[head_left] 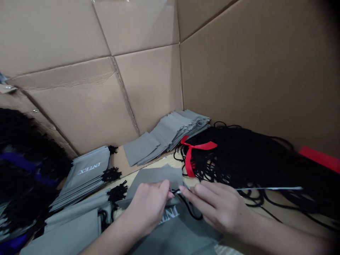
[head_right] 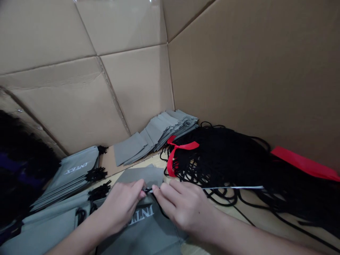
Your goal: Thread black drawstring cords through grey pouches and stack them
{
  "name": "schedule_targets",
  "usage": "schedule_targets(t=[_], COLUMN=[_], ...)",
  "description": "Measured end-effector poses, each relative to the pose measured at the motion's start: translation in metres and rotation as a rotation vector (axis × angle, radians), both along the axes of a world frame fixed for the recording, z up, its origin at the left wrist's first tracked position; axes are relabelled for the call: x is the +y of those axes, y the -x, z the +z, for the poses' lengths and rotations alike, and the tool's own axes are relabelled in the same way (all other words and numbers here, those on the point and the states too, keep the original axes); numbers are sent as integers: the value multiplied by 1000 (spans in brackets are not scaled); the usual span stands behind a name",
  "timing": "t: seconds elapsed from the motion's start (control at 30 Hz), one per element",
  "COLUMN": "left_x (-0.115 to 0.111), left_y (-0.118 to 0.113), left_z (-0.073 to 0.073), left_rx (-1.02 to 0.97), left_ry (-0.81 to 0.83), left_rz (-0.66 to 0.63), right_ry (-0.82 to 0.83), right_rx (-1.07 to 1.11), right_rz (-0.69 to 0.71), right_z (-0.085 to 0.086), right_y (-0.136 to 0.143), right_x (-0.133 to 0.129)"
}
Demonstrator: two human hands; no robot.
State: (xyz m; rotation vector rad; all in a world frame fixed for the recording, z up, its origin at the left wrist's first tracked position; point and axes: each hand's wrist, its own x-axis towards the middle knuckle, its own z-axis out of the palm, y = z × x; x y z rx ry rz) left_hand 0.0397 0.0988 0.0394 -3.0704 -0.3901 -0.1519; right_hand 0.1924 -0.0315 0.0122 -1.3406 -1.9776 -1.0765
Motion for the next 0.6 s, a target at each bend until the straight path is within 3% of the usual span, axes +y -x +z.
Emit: schedule_targets(t=[0.3,0.5,0.6], left_x=[-3,25,32], left_y=[1,7,9], left_z=[-1,10,13], left_rx=[29,-33,-45], left_ry=[-44,-145,-196], left_rz=[-21,23,50], right_ry=[53,156,207], right_rx=[111,117,152], right_rz=[14,-120,-175], right_z=[-6,14,16], right_y=[6,-18,-32], right_x=[10,9,9])
